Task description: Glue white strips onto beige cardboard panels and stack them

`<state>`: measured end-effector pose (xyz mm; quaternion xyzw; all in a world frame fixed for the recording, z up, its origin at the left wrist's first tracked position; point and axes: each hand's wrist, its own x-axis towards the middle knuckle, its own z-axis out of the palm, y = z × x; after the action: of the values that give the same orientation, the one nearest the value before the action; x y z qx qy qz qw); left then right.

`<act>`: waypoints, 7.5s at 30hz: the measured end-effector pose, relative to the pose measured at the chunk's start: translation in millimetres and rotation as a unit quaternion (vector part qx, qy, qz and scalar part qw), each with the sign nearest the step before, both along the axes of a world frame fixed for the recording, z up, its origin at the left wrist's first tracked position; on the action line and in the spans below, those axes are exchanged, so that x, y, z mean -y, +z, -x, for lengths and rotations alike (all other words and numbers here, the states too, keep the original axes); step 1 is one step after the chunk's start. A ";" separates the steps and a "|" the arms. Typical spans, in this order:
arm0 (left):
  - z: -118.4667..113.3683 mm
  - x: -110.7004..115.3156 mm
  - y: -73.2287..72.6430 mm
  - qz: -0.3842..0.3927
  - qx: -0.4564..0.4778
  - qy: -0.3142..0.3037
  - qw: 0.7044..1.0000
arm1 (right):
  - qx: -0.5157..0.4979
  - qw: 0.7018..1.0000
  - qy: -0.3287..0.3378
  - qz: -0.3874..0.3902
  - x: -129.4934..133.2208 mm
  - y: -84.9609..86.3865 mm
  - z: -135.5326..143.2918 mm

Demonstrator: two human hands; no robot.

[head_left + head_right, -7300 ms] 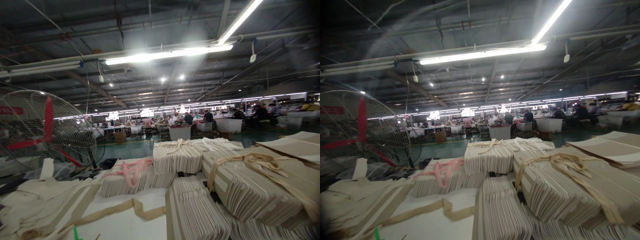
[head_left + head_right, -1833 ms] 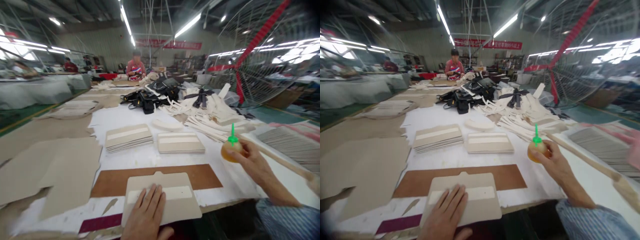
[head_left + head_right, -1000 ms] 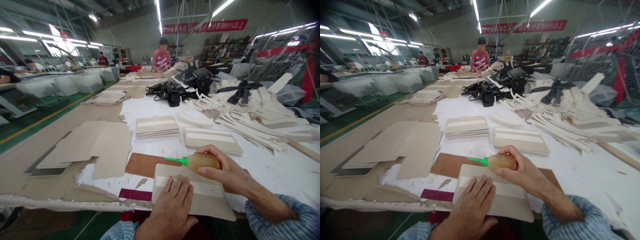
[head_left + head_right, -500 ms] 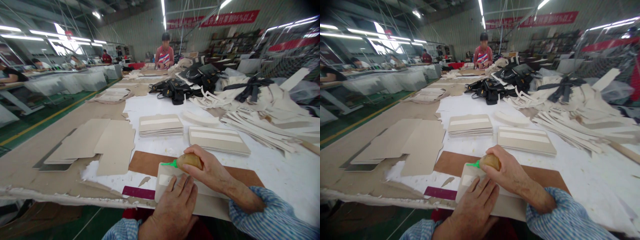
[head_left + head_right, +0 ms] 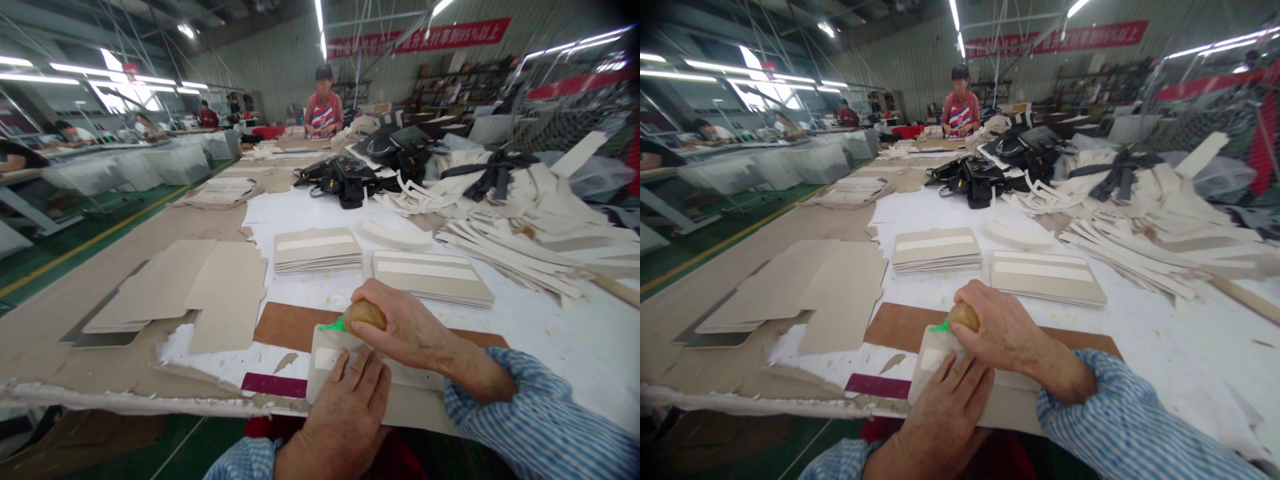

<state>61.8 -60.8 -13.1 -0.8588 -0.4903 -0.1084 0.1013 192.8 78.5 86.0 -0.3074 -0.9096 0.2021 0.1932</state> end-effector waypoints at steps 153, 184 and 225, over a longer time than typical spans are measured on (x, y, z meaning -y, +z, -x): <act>3.7 0.0 -7.1 -0.037 -0.041 0.006 0.998 | 0.118 0.966 -0.209 0.099 -17.3 35.7 -99.4; 6.9 -1.6 -8.5 -0.061 -0.032 -0.001 0.998 | 0.089 0.943 -0.285 0.144 -16.8 26.2 -161.8; 5.1 -2.8 -6.2 -0.075 -0.041 -0.002 0.996 | -0.043 0.948 -0.251 0.189 -21.4 -6.3 -135.8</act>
<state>56.7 -58.1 -19.2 -0.8536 -0.4744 -0.1097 0.1850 328.6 100.0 79.7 -0.5475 -0.7391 0.3282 0.2150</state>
